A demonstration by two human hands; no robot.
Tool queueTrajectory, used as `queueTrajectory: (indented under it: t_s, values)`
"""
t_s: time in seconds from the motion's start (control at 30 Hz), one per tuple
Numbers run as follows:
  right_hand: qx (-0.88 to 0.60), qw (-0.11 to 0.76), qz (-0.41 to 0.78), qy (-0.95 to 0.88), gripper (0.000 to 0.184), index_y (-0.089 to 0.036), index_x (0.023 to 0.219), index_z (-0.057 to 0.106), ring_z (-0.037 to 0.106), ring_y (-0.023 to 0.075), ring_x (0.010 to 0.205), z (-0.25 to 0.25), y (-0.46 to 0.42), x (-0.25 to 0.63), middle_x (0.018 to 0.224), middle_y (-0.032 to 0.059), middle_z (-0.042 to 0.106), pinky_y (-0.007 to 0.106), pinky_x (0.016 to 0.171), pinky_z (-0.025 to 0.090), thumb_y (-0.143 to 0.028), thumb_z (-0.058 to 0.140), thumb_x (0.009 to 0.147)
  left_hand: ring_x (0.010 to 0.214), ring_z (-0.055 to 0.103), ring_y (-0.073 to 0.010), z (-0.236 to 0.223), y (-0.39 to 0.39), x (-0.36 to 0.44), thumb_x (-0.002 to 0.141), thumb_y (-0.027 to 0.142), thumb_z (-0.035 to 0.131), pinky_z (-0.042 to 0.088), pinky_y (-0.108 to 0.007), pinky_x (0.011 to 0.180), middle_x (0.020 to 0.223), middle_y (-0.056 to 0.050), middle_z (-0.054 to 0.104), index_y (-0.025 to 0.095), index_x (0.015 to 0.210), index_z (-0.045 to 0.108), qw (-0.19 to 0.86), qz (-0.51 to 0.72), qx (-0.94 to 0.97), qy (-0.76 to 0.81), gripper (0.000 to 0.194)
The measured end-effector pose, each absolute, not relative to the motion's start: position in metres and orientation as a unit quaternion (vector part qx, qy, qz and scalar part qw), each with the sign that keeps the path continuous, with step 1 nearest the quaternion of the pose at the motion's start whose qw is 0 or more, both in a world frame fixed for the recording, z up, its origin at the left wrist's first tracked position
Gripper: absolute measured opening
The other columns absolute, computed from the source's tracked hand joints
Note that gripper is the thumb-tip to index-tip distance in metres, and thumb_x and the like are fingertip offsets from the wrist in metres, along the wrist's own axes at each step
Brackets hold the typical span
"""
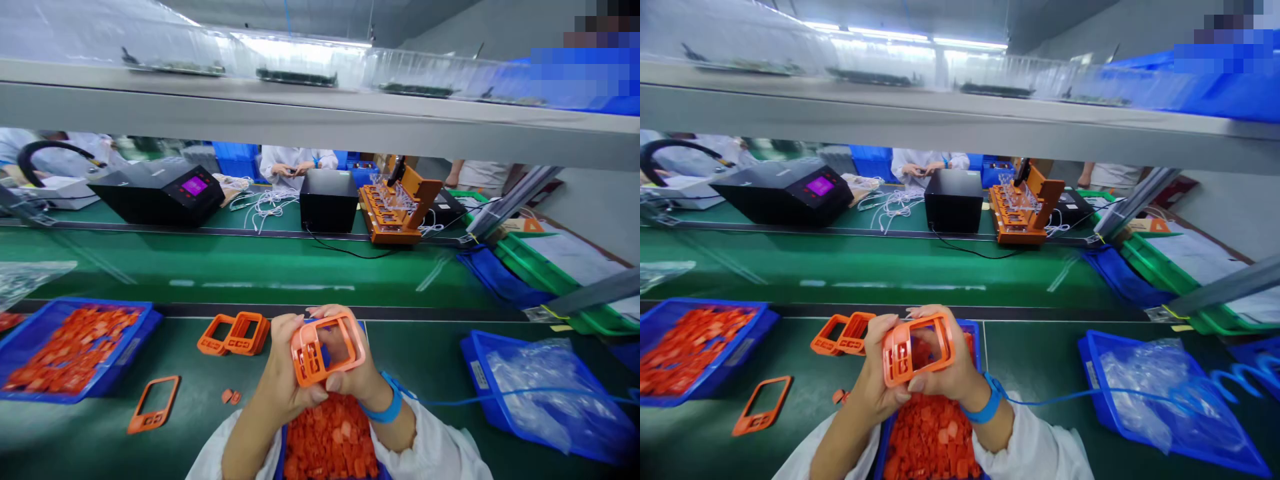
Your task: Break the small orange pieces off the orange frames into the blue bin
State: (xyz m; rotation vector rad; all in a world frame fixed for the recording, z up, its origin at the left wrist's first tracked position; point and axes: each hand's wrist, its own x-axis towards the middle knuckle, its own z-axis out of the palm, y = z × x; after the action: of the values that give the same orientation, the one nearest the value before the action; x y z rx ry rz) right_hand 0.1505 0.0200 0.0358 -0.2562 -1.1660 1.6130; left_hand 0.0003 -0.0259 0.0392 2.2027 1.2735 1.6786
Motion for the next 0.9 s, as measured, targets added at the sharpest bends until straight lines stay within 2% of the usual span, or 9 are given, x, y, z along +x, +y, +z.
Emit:
queueTrajectory:
  t_s: [0.1,0.2,0.23,0.33,0.43,0.57,0.7,0.8,0.9]
  values:
    - [-0.096,0.512,0.73,-0.442,0.082,-0.026,0.128,0.061,0.072,0.0259,0.109,0.042,0.019,0.153,0.128,0.0107,0.063,0.039,0.091,0.064,-0.045,0.106,0.062,0.14,0.044,-0.0317,0.039,-0.028,0.002,0.106,0.074,0.045,0.048,-0.045,0.11,0.147,-0.023,0.043,0.016,0.16,0.033,0.023,0.513,0.729,0.452,0.08]
    - [-0.095,0.444,0.784,-0.422,0.081,-0.023,0.125,0.061,0.075,0.02,0.096,0.047,0.026,0.162,0.123,0.0094,0.067,0.031,0.083,0.063,-0.039,0.108,0.06,0.161,0.027,-0.036,0.042,-0.029,0.0,0.106,0.069,0.051,0.037,-0.05,0.123,0.168,-0.028,0.026,0.014,0.164,0.029,-0.009,0.52,0.747,0.413,0.083]
    - [-0.097,0.422,0.797,-0.42,0.082,-0.022,0.125,0.062,0.075,0.0189,0.096,0.048,0.03,0.167,0.121,0.0087,0.069,0.029,0.082,0.062,-0.038,0.108,0.059,0.163,0.027,-0.0363,0.045,-0.028,-0.002,0.106,0.068,0.053,0.033,-0.052,0.125,0.169,-0.028,0.028,0.015,0.165,0.029,-0.013,0.521,0.762,0.383,0.083]
    - [-0.108,0.362,0.823,-0.423,0.084,-0.019,0.123,0.066,0.072,0.0144,0.093,0.053,0.041,0.18,0.109,0.0043,0.072,0.022,0.082,0.059,-0.037,0.11,0.053,0.151,0.049,-0.0281,0.059,-0.028,-0.008,0.107,0.058,0.058,0.033,-0.046,0.123,0.148,-0.018,0.061,0.019,0.154,0.044,0.015,0.479,0.825,0.3,0.062]
    - [-0.137,0.304,0.836,-0.436,0.085,-0.017,0.124,0.071,0.068,0.0106,0.085,0.056,0.048,0.189,0.101,0.002,0.073,0.018,0.079,0.054,-0.036,0.111,0.051,0.127,0.068,-0.0187,0.075,-0.028,-0.011,0.107,0.046,0.065,0.04,-0.035,0.108,0.124,-0.009,0.077,0.019,0.133,0.059,0.047,0.428,0.857,0.284,0.038]
    - [-0.161,0.274,0.834,-0.451,0.095,-0.016,0.131,0.072,0.07,0.0161,0.097,0.055,0.049,0.19,0.111,0.0065,0.075,0.025,0.089,0.054,-0.047,0.11,0.05,0.092,0.074,-0.0132,0.083,-0.028,-0.009,0.1,0.049,0.073,0.043,-0.032,0.093,0.103,-0.002,0.079,0.019,0.121,0.064,0.078,0.452,0.843,0.282,0.038]
    - [-0.165,0.281,0.825,-0.462,0.096,-0.019,0.136,0.071,0.07,0.0197,0.104,0.053,0.047,0.182,0.117,0.0087,0.076,0.03,0.094,0.052,-0.063,0.104,0.056,0.078,0.07,-0.0108,0.081,-0.027,-0.006,0.099,0.054,0.072,0.041,-0.031,0.087,0.09,0.004,0.077,0.021,0.117,0.063,0.086,0.459,0.829,0.309,0.039]
    - [-0.176,0.294,0.808,-0.48,0.085,-0.019,0.129,0.076,0.07,0.0176,0.104,0.052,0.047,0.178,0.118,0.0074,0.076,0.029,0.097,0.05,-0.069,0.098,0.064,0.08,0.071,-0.0111,0.082,-0.028,-0.006,0.1,0.065,0.062,0.038,-0.032,0.093,0.093,0.006,0.077,0.024,0.12,0.061,0.097,0.424,0.838,0.33,0.046]
    - [-0.178,0.301,0.811,-0.469,0.077,-0.02,0.125,0.079,0.071,0.0195,0.112,0.051,0.048,0.176,0.124,0.0081,0.076,0.031,0.103,0.05,-0.072,0.093,0.07,0.097,0.074,-0.015,0.083,-0.031,-0.006,0.107,0.062,0.052,0.031,-0.035,0.104,0.107,0.002,0.078,0.026,0.13,0.06,0.114,0.377,0.855,0.337,0.043]
